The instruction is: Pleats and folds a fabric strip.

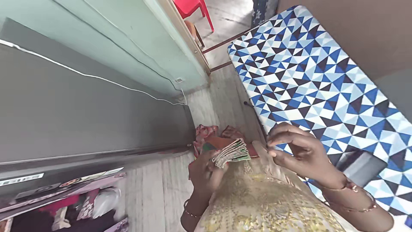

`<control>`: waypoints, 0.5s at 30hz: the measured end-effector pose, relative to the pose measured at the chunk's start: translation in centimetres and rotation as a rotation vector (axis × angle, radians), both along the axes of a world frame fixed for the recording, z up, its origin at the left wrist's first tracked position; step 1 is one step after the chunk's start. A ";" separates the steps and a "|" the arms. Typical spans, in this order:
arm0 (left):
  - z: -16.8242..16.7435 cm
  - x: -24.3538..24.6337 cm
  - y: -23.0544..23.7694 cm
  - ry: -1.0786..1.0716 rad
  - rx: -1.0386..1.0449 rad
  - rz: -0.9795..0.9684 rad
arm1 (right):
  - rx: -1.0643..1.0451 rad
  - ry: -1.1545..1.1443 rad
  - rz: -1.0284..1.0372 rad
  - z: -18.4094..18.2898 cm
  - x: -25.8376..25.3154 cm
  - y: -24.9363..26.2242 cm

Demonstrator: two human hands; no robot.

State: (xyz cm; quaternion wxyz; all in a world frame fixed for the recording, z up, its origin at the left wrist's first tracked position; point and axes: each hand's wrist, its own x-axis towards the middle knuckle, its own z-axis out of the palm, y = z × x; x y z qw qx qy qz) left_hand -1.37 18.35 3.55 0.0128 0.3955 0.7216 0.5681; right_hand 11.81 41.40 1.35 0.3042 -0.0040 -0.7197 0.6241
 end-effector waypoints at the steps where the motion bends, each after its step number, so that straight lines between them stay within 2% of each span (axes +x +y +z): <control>1: -0.2 0.2 0.3 -0.123 0.004 -0.010 | 0.019 -0.010 -0.022 -0.2 0.4 0.2; 4: -0.8 0.5 1.5 -0.365 0.026 -0.051 | 0.062 -0.039 -0.081 -0.8 1.0 0.3; 8: -1.3 0.7 2.4 -0.486 0.028 -0.066 | 0.114 -0.036 -0.040 -0.2 1.3 -0.1; 11: -1.3 0.3 3.0 -0.542 0.024 -0.003 | 0.234 -0.013 0.150 2.8 1.6 -0.4; 15: -0.8 -0.3 3.8 -0.549 0.010 0.066 | 0.441 0.157 0.380 9.3 1.3 -2.6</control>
